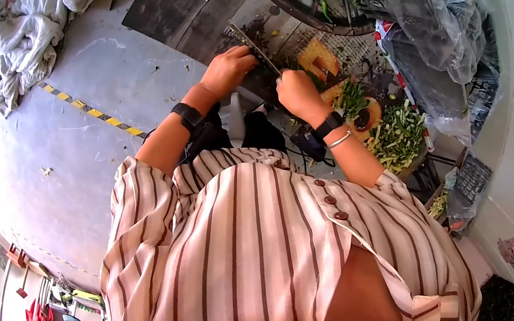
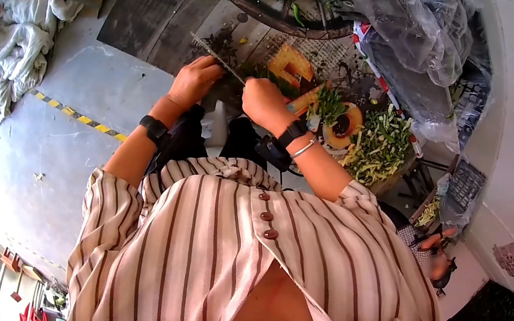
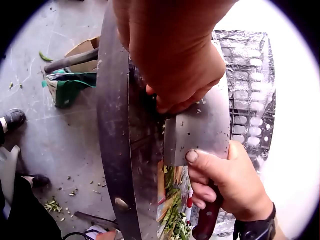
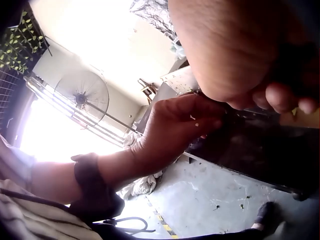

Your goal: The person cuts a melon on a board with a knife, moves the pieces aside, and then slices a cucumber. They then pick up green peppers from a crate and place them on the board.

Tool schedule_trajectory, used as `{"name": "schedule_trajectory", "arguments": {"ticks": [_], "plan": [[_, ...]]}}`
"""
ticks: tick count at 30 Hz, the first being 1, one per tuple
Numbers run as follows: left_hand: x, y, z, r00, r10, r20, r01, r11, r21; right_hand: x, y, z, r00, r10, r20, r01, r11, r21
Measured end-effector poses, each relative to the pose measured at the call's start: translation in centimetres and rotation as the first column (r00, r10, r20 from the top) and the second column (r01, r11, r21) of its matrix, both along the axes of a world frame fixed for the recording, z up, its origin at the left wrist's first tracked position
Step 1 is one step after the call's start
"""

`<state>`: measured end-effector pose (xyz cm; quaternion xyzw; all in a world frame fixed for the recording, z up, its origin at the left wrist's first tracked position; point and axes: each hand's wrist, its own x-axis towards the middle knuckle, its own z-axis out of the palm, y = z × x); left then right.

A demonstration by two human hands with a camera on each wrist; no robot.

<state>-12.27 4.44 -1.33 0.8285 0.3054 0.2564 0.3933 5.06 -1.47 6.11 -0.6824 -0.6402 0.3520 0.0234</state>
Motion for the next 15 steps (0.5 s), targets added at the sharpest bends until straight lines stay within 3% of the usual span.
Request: {"name": "schedule_trajectory", "arguments": {"ticks": [5, 15], "plan": [[-0.6, -0.3, 1.0, 0.997, 0.061, -0.038, -0.061, 0.998, 0.003, 0.1, 0.4, 0.0, 0.996, 0.075, 0.048, -0.074, 0.997, -0.021], [-0.8, -0.5, 0.9, 0.985, 0.157, -0.073, -0.159, 0.987, -0.022, -0.1, 0.5, -0.8, 0.997, 0.053, 0.049, -0.052, 0.998, -0.02]]}}
